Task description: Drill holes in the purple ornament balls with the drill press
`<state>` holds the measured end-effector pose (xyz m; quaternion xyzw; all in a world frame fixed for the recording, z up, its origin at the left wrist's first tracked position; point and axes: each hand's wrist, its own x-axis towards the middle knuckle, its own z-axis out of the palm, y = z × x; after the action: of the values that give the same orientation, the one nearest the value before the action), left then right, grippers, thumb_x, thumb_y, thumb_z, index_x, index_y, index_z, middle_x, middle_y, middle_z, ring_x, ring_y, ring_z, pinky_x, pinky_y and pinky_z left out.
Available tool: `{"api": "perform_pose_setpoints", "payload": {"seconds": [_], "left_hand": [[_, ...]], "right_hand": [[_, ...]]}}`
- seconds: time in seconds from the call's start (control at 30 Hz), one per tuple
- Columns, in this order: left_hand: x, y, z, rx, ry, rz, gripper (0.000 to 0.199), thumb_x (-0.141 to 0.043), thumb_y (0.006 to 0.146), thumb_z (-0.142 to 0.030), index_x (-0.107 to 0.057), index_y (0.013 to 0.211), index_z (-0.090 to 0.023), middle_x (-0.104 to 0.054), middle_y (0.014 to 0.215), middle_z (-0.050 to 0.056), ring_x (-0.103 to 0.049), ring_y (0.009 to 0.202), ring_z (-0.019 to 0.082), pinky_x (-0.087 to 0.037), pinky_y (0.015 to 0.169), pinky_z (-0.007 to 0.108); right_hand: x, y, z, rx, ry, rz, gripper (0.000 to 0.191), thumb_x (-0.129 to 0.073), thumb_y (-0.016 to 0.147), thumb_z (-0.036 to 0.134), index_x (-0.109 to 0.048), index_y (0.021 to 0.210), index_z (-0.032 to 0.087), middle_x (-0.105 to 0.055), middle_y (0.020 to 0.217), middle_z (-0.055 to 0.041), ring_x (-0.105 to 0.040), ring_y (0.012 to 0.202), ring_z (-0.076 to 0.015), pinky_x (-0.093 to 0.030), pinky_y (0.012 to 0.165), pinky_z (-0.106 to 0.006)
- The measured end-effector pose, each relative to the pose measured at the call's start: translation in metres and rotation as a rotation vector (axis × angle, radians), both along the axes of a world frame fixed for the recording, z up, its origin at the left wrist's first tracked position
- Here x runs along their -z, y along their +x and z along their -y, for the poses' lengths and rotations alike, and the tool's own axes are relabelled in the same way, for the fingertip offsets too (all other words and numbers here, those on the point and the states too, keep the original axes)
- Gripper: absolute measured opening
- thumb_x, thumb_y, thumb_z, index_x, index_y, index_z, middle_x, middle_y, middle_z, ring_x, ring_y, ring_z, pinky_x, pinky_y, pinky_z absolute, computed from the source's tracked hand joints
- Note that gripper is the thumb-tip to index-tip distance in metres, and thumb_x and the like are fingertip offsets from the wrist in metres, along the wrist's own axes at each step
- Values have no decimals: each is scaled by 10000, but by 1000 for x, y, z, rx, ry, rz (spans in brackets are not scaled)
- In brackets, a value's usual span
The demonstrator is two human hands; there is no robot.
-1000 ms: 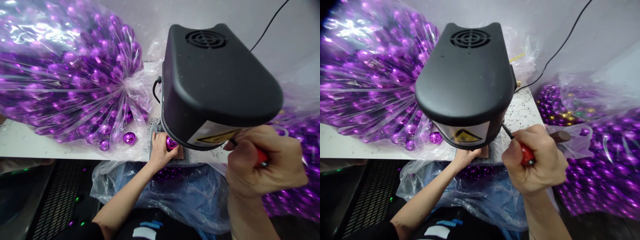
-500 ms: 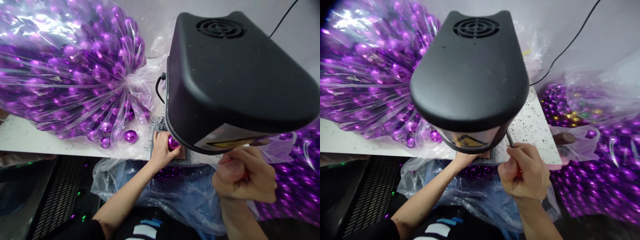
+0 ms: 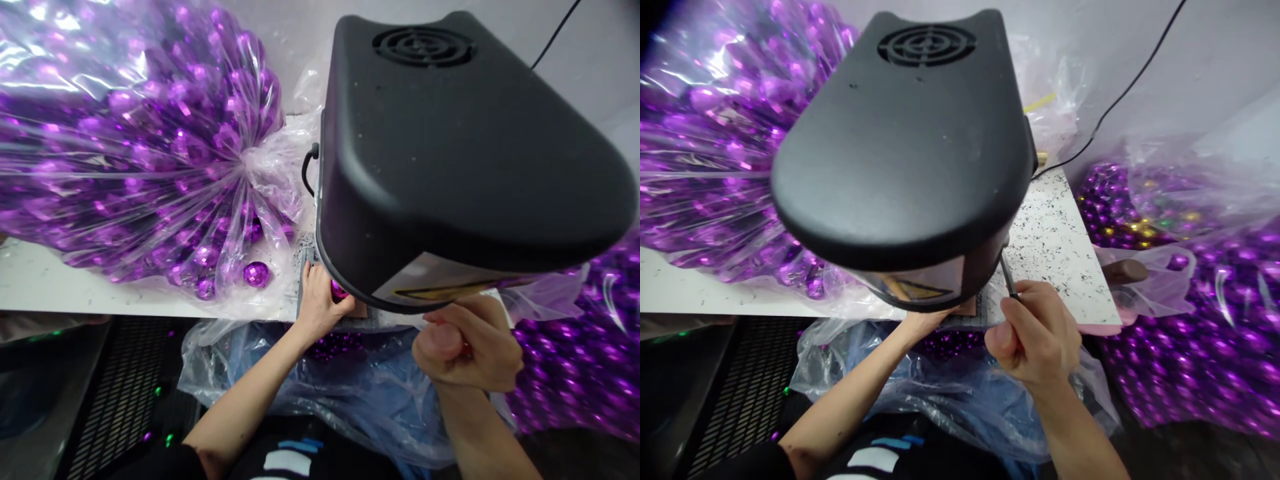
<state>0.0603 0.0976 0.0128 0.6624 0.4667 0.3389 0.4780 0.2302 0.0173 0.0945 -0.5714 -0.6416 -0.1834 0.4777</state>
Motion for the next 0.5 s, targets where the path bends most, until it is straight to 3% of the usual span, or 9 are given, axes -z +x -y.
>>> {"api": "perform_pose_setpoints", "payload": {"seconds": [0.13,0.23,0.4,0.5], "left_hand": [[0,0,-1,21,86,-128,352,-765,715,-326,-639,1035,-251,-649,1178,67,-484,1266,323,-336,1127,515],[2,0,-1,34,176,-226,363,-746,742,-365,-638,1067,-245,-646,1221,63,-497,1270,308,-329,1147,504],[8,0,-2,25,281,-290,354,-722,771,-406,-630,1079,-258,-656,1209,57,-528,1234,290,-353,1141,488],[11,1,-1,7,313,-294,319,-717,777,-375,-630,1063,-261,-669,1142,57,-553,1182,286,-364,1129,502]], "right_hand": [[-8,-3,-6,-5,69,58,85,-479,821,150,-549,786,184,-518,711,-5,-511,702,-78,-370,569,-243],[-3,-3,-10,-50,120,66,104,-456,808,91,-537,774,147,-507,700,-15,-506,711,-68,-374,594,-226],[15,-3,-15,-72,73,102,97,-488,750,55,-535,750,139,-507,719,-22,-489,705,-73,-407,621,-228],[4,0,-12,-101,20,60,70,-502,778,122,-546,735,155,-501,671,-11,-493,659,-77,-412,599,-237]]}}
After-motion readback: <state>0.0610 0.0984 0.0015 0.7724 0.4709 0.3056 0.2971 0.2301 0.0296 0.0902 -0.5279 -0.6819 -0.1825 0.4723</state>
